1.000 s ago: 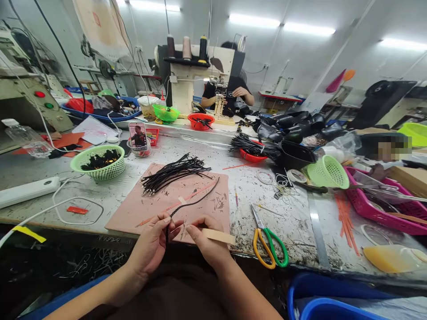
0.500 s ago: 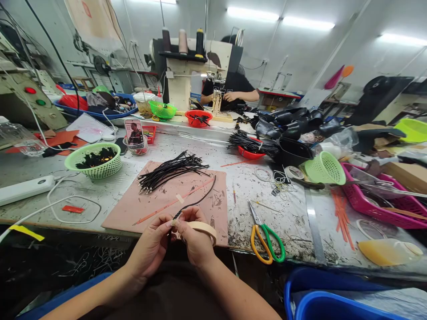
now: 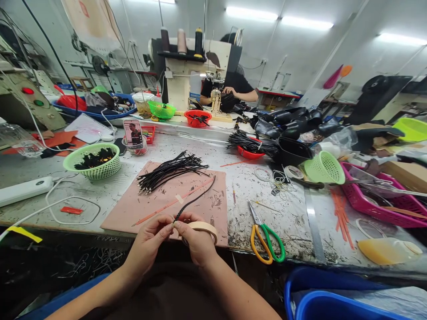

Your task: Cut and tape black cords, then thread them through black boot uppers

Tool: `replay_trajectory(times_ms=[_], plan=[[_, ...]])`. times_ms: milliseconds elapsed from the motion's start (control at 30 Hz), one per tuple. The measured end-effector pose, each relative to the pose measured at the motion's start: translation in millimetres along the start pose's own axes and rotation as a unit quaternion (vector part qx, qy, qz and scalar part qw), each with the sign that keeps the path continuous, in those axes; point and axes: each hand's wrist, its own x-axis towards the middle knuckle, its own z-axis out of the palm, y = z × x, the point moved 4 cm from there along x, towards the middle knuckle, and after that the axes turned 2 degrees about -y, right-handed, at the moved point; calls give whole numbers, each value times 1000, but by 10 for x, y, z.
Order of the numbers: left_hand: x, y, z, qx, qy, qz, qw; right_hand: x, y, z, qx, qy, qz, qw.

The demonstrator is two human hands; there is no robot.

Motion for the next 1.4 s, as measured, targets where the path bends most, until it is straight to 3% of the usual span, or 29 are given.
replay_trajectory(times_ms=[100, 200, 333, 533, 700, 800, 900, 1033, 1200, 1400], plan=[[-1, 68, -15, 91, -29, 29, 995, -23, -55, -30, -80, 21, -47, 995], [7, 78, -8, 112, -31, 16, 993, -47, -126, -45, -155, 40, -103, 982], [20, -2, 17, 5, -26, -59, 998, -24, -149, -55, -179, -5, -128, 975], [8, -31, 82, -157, -37, -147, 976, 12, -237, -65, -203, -60, -162, 964], [3, -35, 106, -153, -37, -193, 968, 15, -189, -90, -199, -82, -93, 972], [12, -47, 82, -114, -40, -166, 979, 11, -151, -118, -224, -54, -69, 971], [17, -56, 55, -73, -46, -127, 988, 2, -195, -115, -257, -19, -104, 961], [12, -62, 77, -95, -68, -135, 984, -3, -261, -51, -247, -84, -146, 954], [20, -60, 126, -162, -87, -187, 965, 32, -211, -104, -209, -114, -95, 967], [6, -118, 126, -170, -119, -240, 948, 12, -252, -79, -221, -171, -97, 955]])
